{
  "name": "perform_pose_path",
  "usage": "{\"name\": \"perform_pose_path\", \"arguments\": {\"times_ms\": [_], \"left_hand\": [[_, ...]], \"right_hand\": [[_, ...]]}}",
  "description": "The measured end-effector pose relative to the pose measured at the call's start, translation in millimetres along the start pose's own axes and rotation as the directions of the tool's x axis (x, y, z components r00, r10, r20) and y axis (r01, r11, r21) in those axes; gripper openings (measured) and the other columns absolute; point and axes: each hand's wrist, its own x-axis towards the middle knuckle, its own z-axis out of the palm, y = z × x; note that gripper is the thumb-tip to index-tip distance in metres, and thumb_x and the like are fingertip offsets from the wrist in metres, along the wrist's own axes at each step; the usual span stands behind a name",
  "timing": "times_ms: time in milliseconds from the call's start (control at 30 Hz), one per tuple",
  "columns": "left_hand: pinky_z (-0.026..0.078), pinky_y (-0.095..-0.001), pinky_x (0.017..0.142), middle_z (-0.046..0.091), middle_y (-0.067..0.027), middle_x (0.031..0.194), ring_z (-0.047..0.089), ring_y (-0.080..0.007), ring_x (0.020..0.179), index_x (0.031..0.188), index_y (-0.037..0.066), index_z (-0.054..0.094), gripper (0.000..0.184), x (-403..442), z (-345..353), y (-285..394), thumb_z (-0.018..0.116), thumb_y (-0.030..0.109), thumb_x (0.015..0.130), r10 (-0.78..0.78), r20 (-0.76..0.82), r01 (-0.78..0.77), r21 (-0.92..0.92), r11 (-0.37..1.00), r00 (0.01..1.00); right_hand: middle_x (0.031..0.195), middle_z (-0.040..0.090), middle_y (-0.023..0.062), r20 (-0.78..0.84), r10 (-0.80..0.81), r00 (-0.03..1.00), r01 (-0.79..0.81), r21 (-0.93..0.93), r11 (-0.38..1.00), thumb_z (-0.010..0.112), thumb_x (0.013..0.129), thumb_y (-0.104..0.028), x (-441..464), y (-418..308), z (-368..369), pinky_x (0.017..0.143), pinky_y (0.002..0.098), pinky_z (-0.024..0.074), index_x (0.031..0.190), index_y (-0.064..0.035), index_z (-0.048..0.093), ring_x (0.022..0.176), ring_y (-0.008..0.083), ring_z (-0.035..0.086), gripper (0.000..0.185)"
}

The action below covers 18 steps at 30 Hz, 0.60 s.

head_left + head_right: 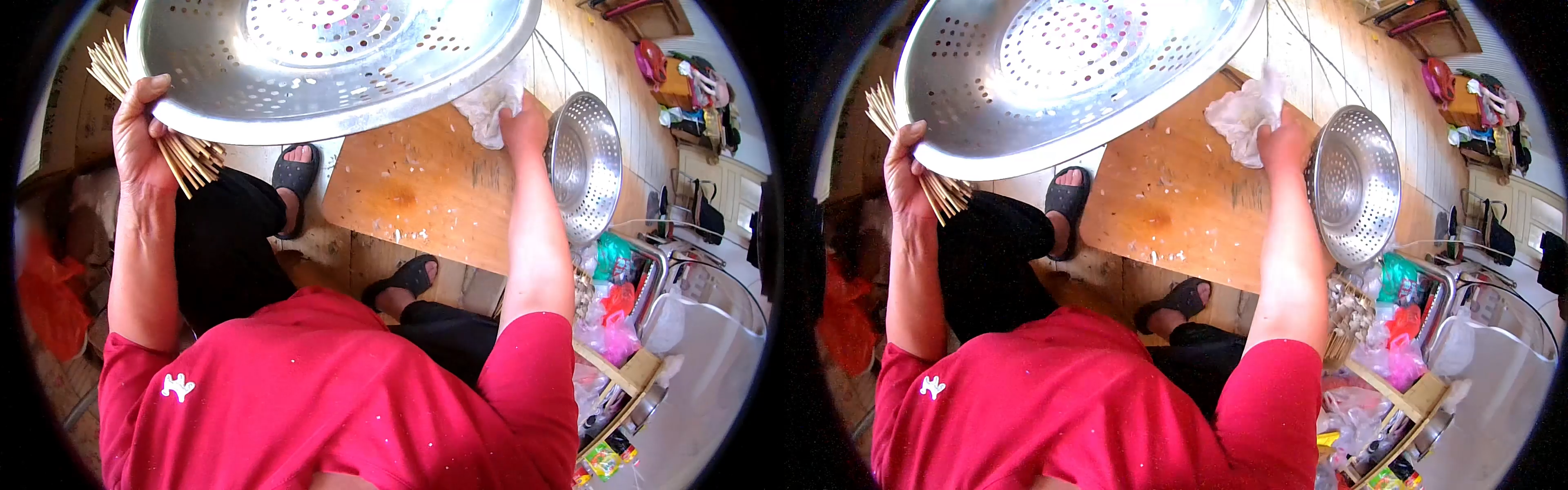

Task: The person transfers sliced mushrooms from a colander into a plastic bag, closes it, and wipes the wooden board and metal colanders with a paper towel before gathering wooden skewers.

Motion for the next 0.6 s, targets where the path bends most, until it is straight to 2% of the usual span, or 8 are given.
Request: {"name": "perform_pose_path", "arguments": {"times_ms": [67,100,133,200,300,433,533,600], "left_hand": [[0.040,-0.0118,0.038,0.055,-0.0002,0.063,0.037,-0.0015,0.037,0.084,0.000,0.053,0.005,2,-2,2,0.055,-0.002,0.079,-0.047,0.040,0.048,-0.027,0.998,0.998],[0.040,-0.0118,0.038,0.055,-0.0002,0.063,0.037,-0.0015,0.037,0.084,0.000,0.053,0.005,1,1,3,0.055,-0.002,0.079,-0.049,0.041,0.050,-0.025,0.998,0.998],[0.040,-0.0118,0.038,0.055,-0.0001,0.063,0.037,-0.0015,0.037,0.083,0.000,0.053,0.005,-1,5,2,0.055,-0.002,0.079,-0.035,0.049,0.036,-0.017,0.999,0.998],[0.040,-0.0119,0.039,0.055,-0.0001,0.063,0.037,-0.0015,0.037,0.083,0.000,0.053,0.004,-3,7,0,0.055,-0.002,0.079,-0.025,0.057,0.026,-0.008,1.000,0.998],[0.040,-0.0120,0.039,0.054,0.0012,0.061,0.037,-0.0016,0.037,0.083,0.001,0.053,0.004,-5,7,-1,0.054,-0.001,0.079,-0.020,0.043,0.020,0.003,1.000,0.999],[0.037,-0.0122,0.038,0.051,0.0025,0.058,0.034,-0.0017,0.036,0.080,0.002,0.053,0.005,-6,8,1,0.055,-0.001,0.079,-0.047,0.016,0.046,0.011,0.999,0.999],[0.037,-0.0129,0.039,0.050,0.0028,0.056,0.034,-0.0017,0.037,0.079,0.003,0.053,0.005,-12,14,1,0.056,-0.001,0.079,-0.034,-0.011,0.034,0.006,0.999,0.999],[0.035,-0.0138,0.039,0.046,0.0037,0.052,0.034,-0.0019,0.037,0.077,0.003,0.052,0.006,-12,15,2,0.055,-0.001,0.080,-0.042,0.006,0.042,-0.013,0.999,0.999]], "right_hand": [[0.101,0.059,0.0219,-0.168,-0.294,0.941,0.242,-0.273,0.931,0.062,0.072,-0.021,-11,8,21,0.084,0.0412,0.0445,0.114,-0.0093,0.054,0.097,0.0355,0.056,0.044],[0.111,0.054,0.0218,0.042,-0.197,0.980,0.198,-0.033,0.980,0.064,0.073,-0.026,-23,-17,6,0.087,0.0432,0.0432,0.119,-0.0122,0.050,0.102,0.0369,0.052,0.050],[0.111,0.054,0.0218,0.042,-0.195,0.980,0.196,-0.032,0.980,0.064,0.073,-0.026,-29,-24,17,0.087,0.0432,0.0432,0.119,-0.0122,0.050,0.102,0.0369,0.052,0.050],[0.118,0.049,0.0161,-0.024,-0.290,0.957,0.271,-0.280,0.921,0.067,0.073,-0.028,-43,-32,44,0.092,0.0431,0.0394,0.125,-0.0128,0.046,0.105,0.0346,0.049,0.058],[0.117,0.048,0.0131,-0.070,-0.319,0.945,0.281,-0.319,0.905,0.065,0.073,-0.025,-77,-56,64,0.094,0.0429,0.0365,0.123,-0.0090,0.048,0.110,0.0316,0.045,0.055],[0.107,0.054,0.0115,0.130,-0.536,0.835,0.533,0.055,0.844,0.065,0.068,-0.009,-147,-57,61,0.093,0.0438,0.0361,0.112,-0.0104,0.057,0.102,0.0297,0.049,0.045],[0.099,0.058,0.0076,0.158,-0.732,0.663,0.703,0.205,0.681,0.064,0.070,-0.005,-204,-34,60,0.088,0.0384,0.0423,0.096,-0.0105,0.064,0.095,0.0250,0.055,0.026],[0.094,0.061,0.0080,0.048,-0.668,0.743,0.625,0.308,0.717,0.064,0.075,-0.010,-203,-21,35,0.080,0.0334,0.0462,0.089,-0.0098,0.065,0.091,0.0234,0.057,0.015]]}}
